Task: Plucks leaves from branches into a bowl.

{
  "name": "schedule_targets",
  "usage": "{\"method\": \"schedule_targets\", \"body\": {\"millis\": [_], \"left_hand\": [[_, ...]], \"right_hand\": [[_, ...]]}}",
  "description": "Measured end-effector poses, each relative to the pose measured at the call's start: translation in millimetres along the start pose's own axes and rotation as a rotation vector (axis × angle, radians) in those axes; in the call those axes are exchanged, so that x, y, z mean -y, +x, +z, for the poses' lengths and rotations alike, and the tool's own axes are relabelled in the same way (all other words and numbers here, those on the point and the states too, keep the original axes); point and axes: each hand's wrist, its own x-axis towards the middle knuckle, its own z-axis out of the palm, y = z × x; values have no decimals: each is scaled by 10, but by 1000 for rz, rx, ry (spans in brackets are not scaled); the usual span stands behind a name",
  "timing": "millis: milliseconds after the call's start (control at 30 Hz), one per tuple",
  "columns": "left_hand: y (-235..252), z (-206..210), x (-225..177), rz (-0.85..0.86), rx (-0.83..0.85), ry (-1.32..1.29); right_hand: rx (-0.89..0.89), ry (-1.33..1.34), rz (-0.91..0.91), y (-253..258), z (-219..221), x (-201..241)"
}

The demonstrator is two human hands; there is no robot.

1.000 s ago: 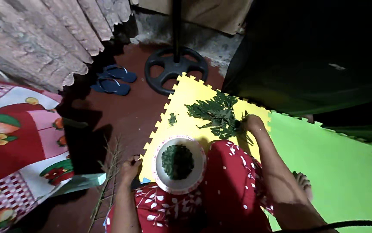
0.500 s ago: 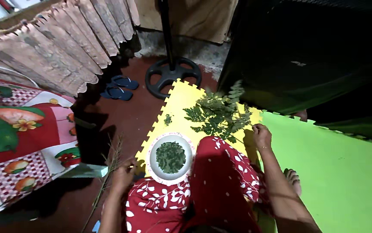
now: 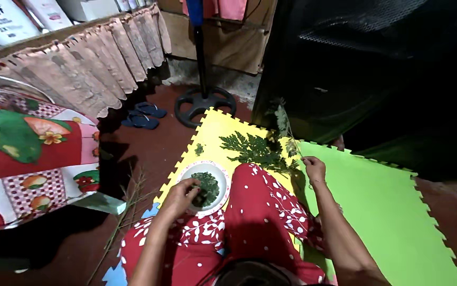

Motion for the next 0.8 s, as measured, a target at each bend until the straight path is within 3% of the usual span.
{"method": "schedule_targets", "body": {"millis": [100, 333, 500, 567, 700, 800], "left_hand": [[-47, 57, -185, 100, 12, -32], [-13, 320, -912, 302, -89, -302], [-49, 284, -914, 151, -414, -413], [-125, 184, -838, 85, -436, -451], [-154, 99, -528, 63, -478, -464], [-268, -10, -456, -47, -452, -375]], "right_hand": [[-40, 207, -111, -209, -62, 277], [233, 628, -311, -1302, 430, 1279], [297, 711, -487, -1735, 979, 1506], [372, 723, -469, -1814, 1099, 1590], [706, 658, -368, -1812, 1264, 1721], [733, 713, -370, -1810, 1423, 1855]]}}
